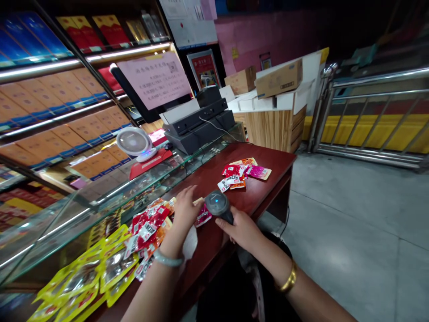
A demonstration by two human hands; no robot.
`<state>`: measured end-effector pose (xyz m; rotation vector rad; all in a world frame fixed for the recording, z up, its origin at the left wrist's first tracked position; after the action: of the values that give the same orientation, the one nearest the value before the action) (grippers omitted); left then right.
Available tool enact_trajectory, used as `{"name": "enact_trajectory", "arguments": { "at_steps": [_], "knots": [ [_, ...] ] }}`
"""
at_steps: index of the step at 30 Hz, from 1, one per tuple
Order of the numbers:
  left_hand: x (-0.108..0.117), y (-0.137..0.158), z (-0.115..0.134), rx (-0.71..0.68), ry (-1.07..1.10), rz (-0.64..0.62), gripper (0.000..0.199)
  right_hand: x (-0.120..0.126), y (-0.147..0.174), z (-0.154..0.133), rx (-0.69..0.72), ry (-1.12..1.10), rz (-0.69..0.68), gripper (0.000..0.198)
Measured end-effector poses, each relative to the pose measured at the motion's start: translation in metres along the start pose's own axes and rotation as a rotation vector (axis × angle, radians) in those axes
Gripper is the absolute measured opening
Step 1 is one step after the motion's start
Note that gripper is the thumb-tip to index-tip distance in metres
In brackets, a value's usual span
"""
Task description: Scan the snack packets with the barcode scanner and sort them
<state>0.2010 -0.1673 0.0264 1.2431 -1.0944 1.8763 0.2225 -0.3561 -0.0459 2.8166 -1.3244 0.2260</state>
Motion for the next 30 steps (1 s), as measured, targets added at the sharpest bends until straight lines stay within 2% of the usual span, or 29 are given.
{"name": "enact_trajectory", "arguments": {
  "at_steps": [2,4,6,10,13,17,20,25,30],
  "knots": [
    [-0.023,-0.02,0.033,-0.069,0.068,-0.084,0.05,0.014,0.001,0.007,-0.026,0.018,0.036,0.037],
    [-0.042,-0.04,0.058,-0.064,0.098,-0.138,0.05,0.028,0.002,0.013,-0.042,0.038,0.079,0.039],
    [-0.058,-0.056,0.076,-0.026,0.081,-0.173,0.057,0.041,0.004,0.019,-0.045,0.048,0.12,0.042],
    [-0.08,-0.075,0.097,0.051,-0.014,-0.233,0.071,0.06,0.007,0.026,-0.055,0.061,0.169,0.047],
    [-0.085,-0.08,0.099,0.062,-0.019,-0.233,0.061,0.069,0.008,0.029,-0.045,0.075,0.202,0.046],
    [-0.079,-0.075,0.085,0.077,0.151,-0.203,0.032,0.073,0.005,0.029,-0.05,0.086,0.214,0.047],
    [-0.07,-0.063,0.066,0.082,0.31,-0.193,0.021,0.072,0.003,0.02,-0.035,0.078,0.218,0.045],
    [-0.044,-0.028,0.022,0.132,0.392,-0.172,0.02,0.061,-0.002,0.0,0.043,0.009,0.226,0.038],
    [-0.014,0.011,-0.02,0.195,0.522,-0.12,0.02,0.027,-0.008,-0.018,0.068,-0.089,0.12,0.037]
  ]
}}
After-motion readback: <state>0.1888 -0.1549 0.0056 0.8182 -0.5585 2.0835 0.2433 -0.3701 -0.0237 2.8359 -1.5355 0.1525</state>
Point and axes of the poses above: each hand's wrist, its own y-axis away from the middle knuckle, its own x-axis out of the back of the hand, z = x × y, the point moved 6 cm from there along -y, towards the middle knuckle, and after that the axes turned 4 degrees about x, right-handed, at the moved point
